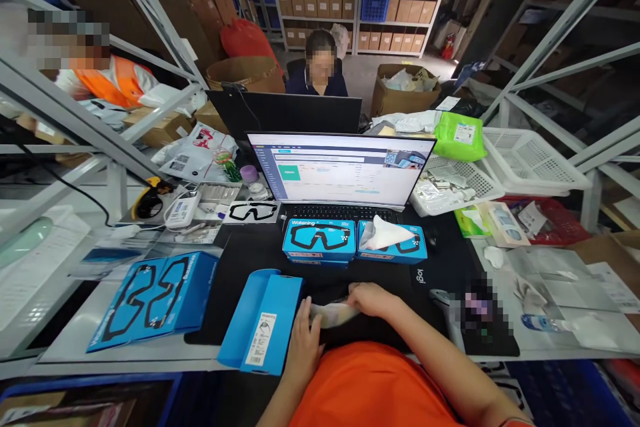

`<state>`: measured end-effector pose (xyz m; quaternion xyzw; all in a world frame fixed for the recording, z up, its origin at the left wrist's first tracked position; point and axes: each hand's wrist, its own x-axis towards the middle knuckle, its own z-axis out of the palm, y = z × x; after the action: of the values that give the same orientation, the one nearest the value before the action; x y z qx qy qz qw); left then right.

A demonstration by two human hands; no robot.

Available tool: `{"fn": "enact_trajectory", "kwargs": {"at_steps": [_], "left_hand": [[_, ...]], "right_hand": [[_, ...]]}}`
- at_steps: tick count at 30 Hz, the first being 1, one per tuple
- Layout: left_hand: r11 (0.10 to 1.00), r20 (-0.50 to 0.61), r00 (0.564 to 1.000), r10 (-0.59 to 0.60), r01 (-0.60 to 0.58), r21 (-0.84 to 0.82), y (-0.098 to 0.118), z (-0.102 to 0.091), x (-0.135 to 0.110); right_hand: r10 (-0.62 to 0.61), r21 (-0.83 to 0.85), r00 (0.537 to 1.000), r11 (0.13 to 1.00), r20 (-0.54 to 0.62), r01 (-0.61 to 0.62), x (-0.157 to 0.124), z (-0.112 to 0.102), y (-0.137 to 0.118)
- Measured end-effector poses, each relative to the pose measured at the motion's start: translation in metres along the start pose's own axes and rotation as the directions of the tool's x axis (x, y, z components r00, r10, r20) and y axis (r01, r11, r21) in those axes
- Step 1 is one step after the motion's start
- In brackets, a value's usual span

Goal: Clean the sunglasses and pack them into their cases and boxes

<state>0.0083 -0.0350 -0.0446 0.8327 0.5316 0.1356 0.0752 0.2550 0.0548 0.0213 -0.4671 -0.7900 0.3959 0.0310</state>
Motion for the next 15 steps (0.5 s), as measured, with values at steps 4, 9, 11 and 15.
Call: {"fn": "enact_trajectory", "kwargs": {"at_steps": [4, 9, 11, 15], "left_hand": [[0.994, 0.043, 0.994, 0.100, -0.097, -0.057, -0.006, 0.010, 0.006], [0.983, 0.130, 0.984, 0.126, -0.107, -0.147, -0.013, 0.012, 0.000], [0.976, 0.167, 0.978, 0.128, -0.094, -0.199, -0.013, 0.012, -0.002], [0.961, 0.228, 0.972, 0.063, 0.003, -0.277, -0.009, 0.016, 0.000]], "right_hand": [[0.091, -0.085, 0.990, 0.991, -0.106, -0.100, -0.001, 0.025, -0.027], [0.026, -0.053, 0.986, 0.998, -0.165, -0.035, -0.014, 0.035, -0.020], [0.003, -0.029, 0.984, 1.000, -0.177, -0.008, -0.019, 0.032, -0.010], [0.033, -0.048, 0.982, 0.998, -0.184, -0.042, -0.022, 0.030, -0.004]]}}
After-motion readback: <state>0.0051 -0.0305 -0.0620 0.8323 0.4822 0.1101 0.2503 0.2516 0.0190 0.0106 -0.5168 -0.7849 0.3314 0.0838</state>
